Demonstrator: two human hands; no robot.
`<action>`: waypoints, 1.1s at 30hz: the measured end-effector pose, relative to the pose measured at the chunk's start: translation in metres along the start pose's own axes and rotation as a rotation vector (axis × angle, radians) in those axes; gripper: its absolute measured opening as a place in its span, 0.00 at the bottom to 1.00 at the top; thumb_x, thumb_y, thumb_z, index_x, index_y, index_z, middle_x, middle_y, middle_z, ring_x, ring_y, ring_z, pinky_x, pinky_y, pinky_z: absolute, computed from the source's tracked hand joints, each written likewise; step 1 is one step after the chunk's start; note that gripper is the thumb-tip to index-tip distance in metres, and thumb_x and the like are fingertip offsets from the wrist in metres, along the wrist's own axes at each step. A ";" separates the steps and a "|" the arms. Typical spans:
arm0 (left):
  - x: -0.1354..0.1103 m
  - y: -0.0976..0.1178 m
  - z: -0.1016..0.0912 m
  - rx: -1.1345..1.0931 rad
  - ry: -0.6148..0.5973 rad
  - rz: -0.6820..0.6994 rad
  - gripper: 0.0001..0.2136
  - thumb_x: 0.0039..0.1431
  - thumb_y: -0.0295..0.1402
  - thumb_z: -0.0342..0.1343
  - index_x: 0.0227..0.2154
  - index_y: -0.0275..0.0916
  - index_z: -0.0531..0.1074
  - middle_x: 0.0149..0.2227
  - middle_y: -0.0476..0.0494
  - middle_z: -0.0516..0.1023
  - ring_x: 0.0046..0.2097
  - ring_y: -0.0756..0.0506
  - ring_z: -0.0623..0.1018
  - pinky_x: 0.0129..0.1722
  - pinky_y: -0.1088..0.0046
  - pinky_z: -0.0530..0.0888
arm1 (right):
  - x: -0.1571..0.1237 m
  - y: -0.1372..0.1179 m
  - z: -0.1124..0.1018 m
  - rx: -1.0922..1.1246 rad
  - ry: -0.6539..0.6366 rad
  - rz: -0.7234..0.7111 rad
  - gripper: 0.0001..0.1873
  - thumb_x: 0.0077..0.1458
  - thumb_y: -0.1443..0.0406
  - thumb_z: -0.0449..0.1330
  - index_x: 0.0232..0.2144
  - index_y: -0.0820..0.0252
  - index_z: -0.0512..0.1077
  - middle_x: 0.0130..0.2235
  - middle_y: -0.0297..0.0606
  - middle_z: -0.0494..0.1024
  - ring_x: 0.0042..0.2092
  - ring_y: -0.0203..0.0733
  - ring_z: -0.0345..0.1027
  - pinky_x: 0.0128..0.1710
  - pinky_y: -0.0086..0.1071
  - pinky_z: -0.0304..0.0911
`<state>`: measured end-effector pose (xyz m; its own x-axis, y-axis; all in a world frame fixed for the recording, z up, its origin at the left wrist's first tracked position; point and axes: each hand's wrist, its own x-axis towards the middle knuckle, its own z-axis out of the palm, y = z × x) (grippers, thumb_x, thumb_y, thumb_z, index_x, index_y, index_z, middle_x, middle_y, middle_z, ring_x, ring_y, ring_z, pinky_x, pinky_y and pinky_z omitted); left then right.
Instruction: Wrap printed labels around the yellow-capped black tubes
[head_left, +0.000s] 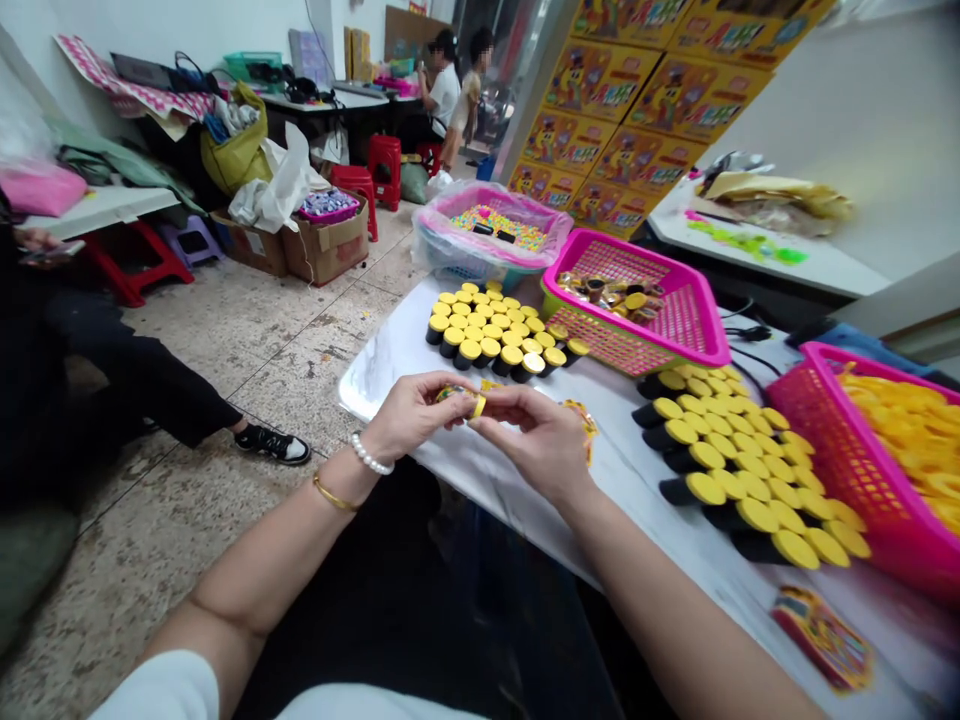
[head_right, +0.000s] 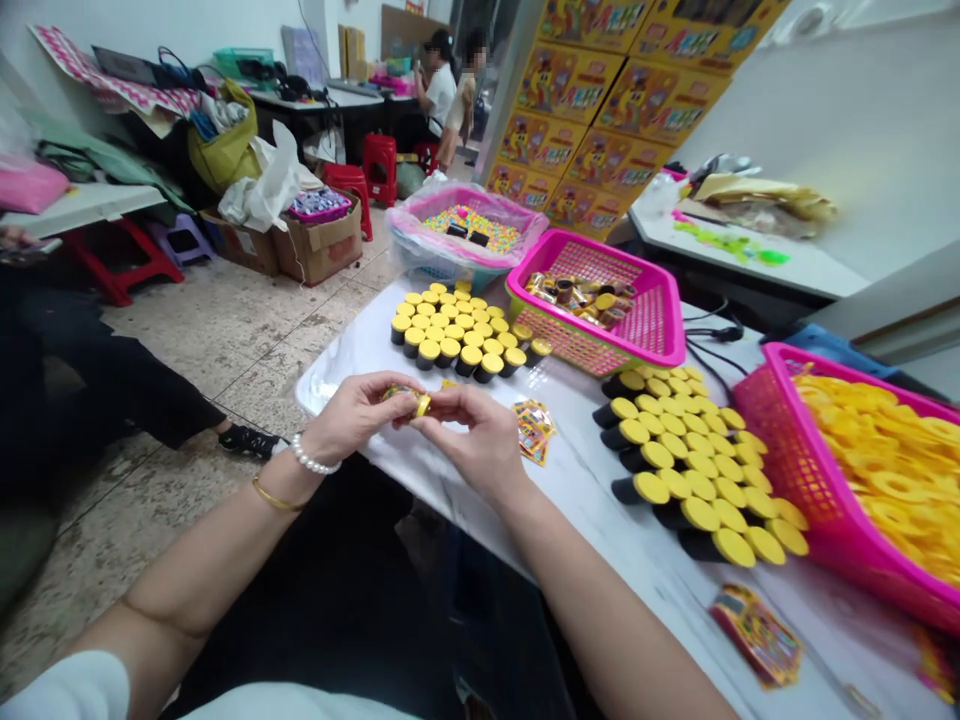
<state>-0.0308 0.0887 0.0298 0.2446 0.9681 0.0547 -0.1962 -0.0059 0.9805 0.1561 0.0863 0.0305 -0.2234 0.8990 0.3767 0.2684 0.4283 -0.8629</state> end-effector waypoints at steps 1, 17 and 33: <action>0.001 -0.001 0.003 0.031 0.022 0.030 0.15 0.51 0.39 0.67 0.37 0.33 0.78 0.26 0.48 0.76 0.26 0.54 0.72 0.29 0.77 0.70 | 0.000 0.002 0.001 0.091 -0.011 0.114 0.14 0.47 0.60 0.71 0.35 0.58 0.76 0.33 0.39 0.83 0.35 0.43 0.79 0.38 0.38 0.76; 0.012 -0.006 -0.007 -0.182 -0.178 -0.212 0.23 0.50 0.53 0.64 0.29 0.33 0.71 0.20 0.49 0.74 0.15 0.55 0.69 0.12 0.82 0.62 | -0.003 0.001 0.008 0.349 -0.031 -0.002 0.10 0.50 0.64 0.71 0.38 0.50 0.82 0.39 0.33 0.72 0.30 0.35 0.77 0.31 0.35 0.80; 0.018 0.005 -0.014 -0.236 -0.339 -0.365 0.22 0.48 0.50 0.67 0.26 0.34 0.69 0.15 0.53 0.72 0.11 0.57 0.64 0.10 0.83 0.55 | -0.010 -0.009 0.021 0.272 0.071 0.012 0.03 0.53 0.62 0.69 0.32 0.52 0.81 0.36 0.31 0.66 0.27 0.32 0.74 0.26 0.36 0.80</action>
<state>-0.0411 0.1094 0.0328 0.6213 0.7613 -0.1854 -0.2391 0.4095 0.8804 0.1362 0.0717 0.0270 -0.1527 0.9122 0.3802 0.0066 0.3857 -0.9226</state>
